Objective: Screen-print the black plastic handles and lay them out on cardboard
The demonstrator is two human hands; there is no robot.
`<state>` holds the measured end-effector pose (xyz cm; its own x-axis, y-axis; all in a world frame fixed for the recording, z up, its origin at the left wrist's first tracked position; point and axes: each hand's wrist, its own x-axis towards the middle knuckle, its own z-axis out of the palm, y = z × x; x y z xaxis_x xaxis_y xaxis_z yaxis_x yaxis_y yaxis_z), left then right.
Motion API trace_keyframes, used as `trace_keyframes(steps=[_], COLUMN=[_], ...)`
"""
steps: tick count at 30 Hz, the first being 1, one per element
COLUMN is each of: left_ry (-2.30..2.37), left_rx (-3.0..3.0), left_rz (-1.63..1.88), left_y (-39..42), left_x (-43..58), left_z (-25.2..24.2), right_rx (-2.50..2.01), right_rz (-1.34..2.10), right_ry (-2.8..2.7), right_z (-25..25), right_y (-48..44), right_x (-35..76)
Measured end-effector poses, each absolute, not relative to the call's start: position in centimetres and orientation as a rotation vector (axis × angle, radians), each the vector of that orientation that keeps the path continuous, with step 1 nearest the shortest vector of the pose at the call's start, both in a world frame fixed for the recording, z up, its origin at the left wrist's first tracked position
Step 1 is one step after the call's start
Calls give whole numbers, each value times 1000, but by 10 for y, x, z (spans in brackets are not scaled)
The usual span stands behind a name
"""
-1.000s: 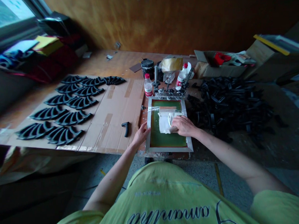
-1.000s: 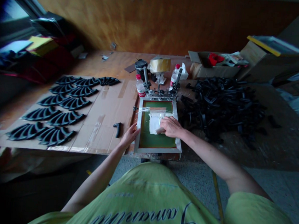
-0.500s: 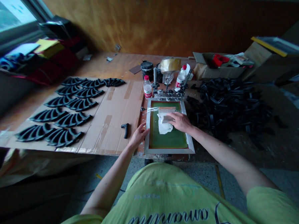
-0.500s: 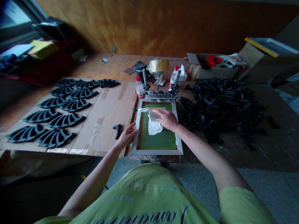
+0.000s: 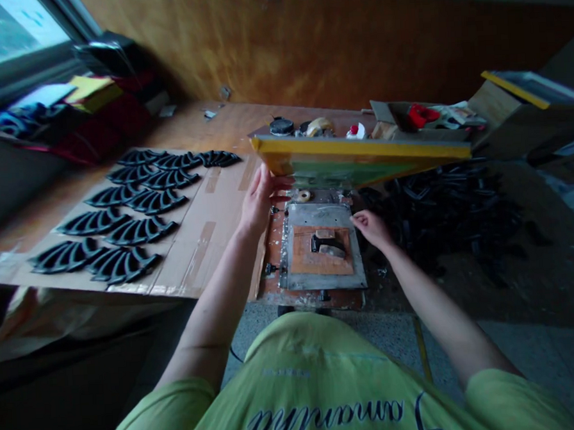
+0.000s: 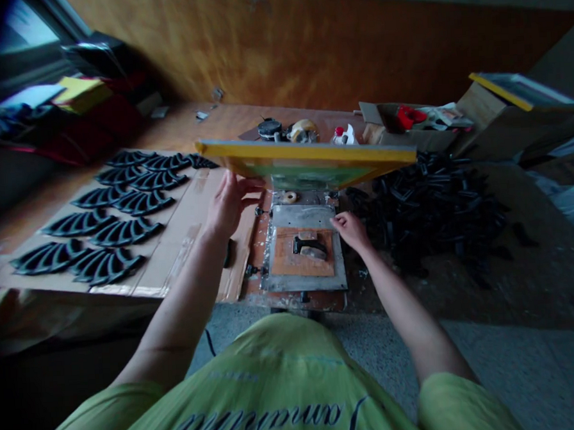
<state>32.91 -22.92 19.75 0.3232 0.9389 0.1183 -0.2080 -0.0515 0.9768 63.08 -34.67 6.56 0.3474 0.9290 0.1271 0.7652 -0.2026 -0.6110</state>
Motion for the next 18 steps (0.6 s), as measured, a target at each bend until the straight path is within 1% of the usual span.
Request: trace_keyframes(steps=[2, 4, 5, 6, 7, 9, 10, 12, 14, 15, 16, 18], left_ry=[807, 860, 894, 928, 955, 952, 934, 913, 967, 1029, 1113, 1327], left_rx=[1238, 1164, 1126, 1087, 1053, 965, 900, 776, 743, 784, 869, 1137], left_rz=[1153, 1194, 1145, 1047, 863, 383, 331, 357, 458, 485, 497, 503], left_y=[-226, -238, -250, -266, -284, -322, -338, -356, -352, -342, -329, -299], left_x=[337, 340, 340, 341, 341, 343, 345, 346, 337, 327, 314, 277], left_z=[198, 183, 170, 154, 138, 107, 95, 78, 69, 66, 63, 55], right_rx=[-2011, -2067, -2127, -2196, -2255, -2275, -2219, -1977, -1721, -1669, -1689, -1910], right_rz=[339, 257, 242, 250, 267, 293, 302, 352, 399, 391, 355, 223], right_ry=[-1721, -1873, -1886, -1859, -1803, -1705, -1703, -1832, -1981, -2013, -2010, -1947], right_z=[46, 37, 37, 39, 43, 51, 55, 60, 61, 59, 56, 44], right_y=[-358, -365, -367, -369, -372, -377, -381, -388, -395, -397, -400, -408], right_x=[599, 570, 559, 548, 537, 515, 505, 490, 495, 508, 528, 582])
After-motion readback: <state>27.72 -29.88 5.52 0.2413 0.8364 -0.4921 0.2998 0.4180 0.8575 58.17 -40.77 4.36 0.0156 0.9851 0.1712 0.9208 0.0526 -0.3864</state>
